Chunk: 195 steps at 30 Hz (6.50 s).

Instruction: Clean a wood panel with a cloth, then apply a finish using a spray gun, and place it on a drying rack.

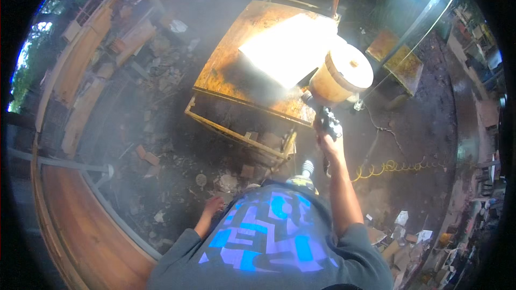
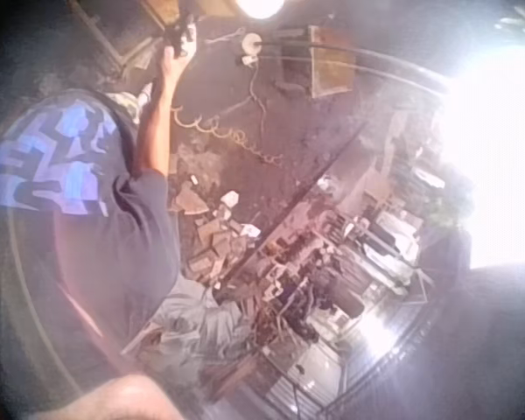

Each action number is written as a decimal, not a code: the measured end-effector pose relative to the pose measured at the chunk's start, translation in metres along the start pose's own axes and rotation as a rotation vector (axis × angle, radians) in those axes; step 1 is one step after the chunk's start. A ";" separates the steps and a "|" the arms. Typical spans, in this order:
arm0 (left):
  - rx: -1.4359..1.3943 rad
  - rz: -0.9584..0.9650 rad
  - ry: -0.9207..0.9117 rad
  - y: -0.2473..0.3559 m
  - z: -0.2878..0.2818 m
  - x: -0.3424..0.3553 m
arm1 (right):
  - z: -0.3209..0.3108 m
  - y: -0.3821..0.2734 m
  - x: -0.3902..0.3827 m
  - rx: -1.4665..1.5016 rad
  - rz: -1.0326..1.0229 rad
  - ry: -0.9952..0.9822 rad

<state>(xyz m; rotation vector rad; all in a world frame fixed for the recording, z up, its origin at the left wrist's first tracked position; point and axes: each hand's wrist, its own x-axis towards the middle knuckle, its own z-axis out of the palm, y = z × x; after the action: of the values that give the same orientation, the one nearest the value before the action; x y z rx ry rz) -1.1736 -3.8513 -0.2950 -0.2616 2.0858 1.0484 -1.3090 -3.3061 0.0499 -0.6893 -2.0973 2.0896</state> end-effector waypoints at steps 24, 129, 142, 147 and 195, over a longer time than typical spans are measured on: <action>-0.988 -0.096 0.253 0.180 0.108 -0.071 | -0.166 -0.027 0.301 -0.123 -0.594 0.275; -0.881 -0.360 0.421 0.153 0.118 -0.131 | -0.048 -0.269 0.265 -0.594 0.018 -0.534; -0.546 -0.338 0.521 0.161 0.191 -0.132 | -0.033 -0.243 0.259 -0.531 -0.113 -0.508; -0.947 -0.470 0.570 0.175 0.237 -0.137 | -0.031 -0.229 0.277 -0.501 -0.150 -0.529; -0.201 0.168 0.890 0.089 0.334 -0.247 | -0.030 -0.228 0.283 -0.712 -0.188 -0.073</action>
<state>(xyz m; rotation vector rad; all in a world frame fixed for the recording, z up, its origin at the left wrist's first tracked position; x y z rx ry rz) -0.8660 -3.5798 -0.1862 -0.7768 2.8122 1.4106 -1.6054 -3.1603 0.2042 -0.4411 -2.8263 1.2629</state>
